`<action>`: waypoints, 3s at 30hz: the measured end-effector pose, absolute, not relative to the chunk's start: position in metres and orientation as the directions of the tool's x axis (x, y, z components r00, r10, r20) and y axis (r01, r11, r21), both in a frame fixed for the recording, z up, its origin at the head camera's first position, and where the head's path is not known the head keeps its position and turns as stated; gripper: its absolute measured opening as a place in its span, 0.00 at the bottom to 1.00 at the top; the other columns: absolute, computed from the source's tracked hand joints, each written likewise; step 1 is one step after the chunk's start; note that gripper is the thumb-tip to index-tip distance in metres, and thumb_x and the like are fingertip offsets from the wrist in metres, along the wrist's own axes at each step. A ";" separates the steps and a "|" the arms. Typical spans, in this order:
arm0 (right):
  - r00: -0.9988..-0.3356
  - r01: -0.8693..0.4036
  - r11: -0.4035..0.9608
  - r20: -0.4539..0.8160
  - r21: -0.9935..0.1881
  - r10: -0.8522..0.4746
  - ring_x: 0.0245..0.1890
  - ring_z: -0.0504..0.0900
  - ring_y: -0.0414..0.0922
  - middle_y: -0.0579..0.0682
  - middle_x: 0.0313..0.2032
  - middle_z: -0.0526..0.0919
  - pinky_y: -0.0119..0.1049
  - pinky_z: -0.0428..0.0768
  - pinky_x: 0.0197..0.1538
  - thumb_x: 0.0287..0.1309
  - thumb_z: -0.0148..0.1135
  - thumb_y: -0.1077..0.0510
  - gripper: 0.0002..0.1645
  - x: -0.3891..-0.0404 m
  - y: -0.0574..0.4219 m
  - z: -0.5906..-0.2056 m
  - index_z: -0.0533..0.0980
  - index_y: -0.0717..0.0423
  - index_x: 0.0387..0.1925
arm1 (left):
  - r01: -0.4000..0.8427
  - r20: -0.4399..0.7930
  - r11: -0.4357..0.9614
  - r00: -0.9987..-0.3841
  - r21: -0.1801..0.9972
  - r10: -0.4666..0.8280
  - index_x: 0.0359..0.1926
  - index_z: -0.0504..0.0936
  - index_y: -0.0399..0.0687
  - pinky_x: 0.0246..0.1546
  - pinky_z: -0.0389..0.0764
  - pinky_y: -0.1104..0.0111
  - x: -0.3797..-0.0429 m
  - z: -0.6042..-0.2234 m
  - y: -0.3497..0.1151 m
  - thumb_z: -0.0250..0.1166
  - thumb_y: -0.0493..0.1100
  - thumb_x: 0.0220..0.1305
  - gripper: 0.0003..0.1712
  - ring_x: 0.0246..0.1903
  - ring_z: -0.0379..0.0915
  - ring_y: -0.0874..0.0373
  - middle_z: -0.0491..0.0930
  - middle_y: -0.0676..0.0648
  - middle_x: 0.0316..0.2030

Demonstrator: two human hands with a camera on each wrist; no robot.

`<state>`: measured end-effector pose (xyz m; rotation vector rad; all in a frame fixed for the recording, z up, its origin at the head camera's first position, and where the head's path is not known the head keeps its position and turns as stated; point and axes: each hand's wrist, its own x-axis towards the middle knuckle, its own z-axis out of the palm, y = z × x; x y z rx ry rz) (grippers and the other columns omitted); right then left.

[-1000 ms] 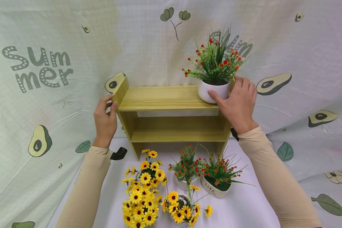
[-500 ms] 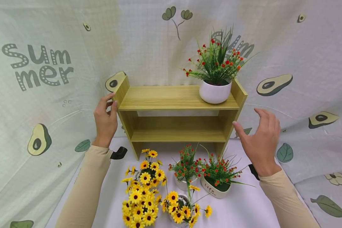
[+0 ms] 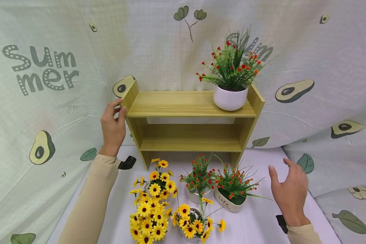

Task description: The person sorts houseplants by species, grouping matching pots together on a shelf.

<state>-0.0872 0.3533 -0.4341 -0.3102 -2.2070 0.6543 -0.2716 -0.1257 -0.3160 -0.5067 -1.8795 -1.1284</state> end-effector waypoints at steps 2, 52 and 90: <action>-0.657 0.033 0.827 0.611 -0.562 0.442 0.47 0.68 0.68 0.71 0.46 0.73 0.60 0.60 0.49 0.55 0.61 0.58 0.28 -0.083 0.357 -0.444 0.70 0.69 0.55 | 0.697 0.836 0.511 -0.543 0.503 -0.083 0.57 0.74 0.46 0.30 0.80 0.61 -0.271 -0.316 -0.126 0.55 0.42 0.67 0.18 0.44 0.76 0.54 0.76 0.47 0.49; -0.976 0.028 0.760 0.145 -0.649 0.160 0.54 0.64 0.71 0.77 0.54 0.65 0.65 0.61 0.54 0.39 0.74 0.41 0.61 -0.070 0.295 -0.541 0.56 0.76 0.62 | 0.691 0.832 0.507 -0.547 0.514 -0.098 0.56 0.75 0.48 0.29 0.79 0.60 -0.270 -0.318 -0.124 0.56 0.41 0.66 0.18 0.44 0.76 0.52 0.77 0.48 0.48; -0.941 0.062 0.733 0.205 -0.677 0.269 0.48 0.73 0.61 0.67 0.49 0.74 0.58 0.70 0.45 0.34 0.77 0.42 0.55 -0.061 0.293 -0.484 0.64 0.69 0.58 | 0.689 0.839 0.527 -0.535 0.498 -0.093 0.57 0.74 0.48 0.29 0.80 0.61 -0.271 -0.316 -0.125 0.56 0.40 0.66 0.19 0.45 0.75 0.54 0.76 0.48 0.50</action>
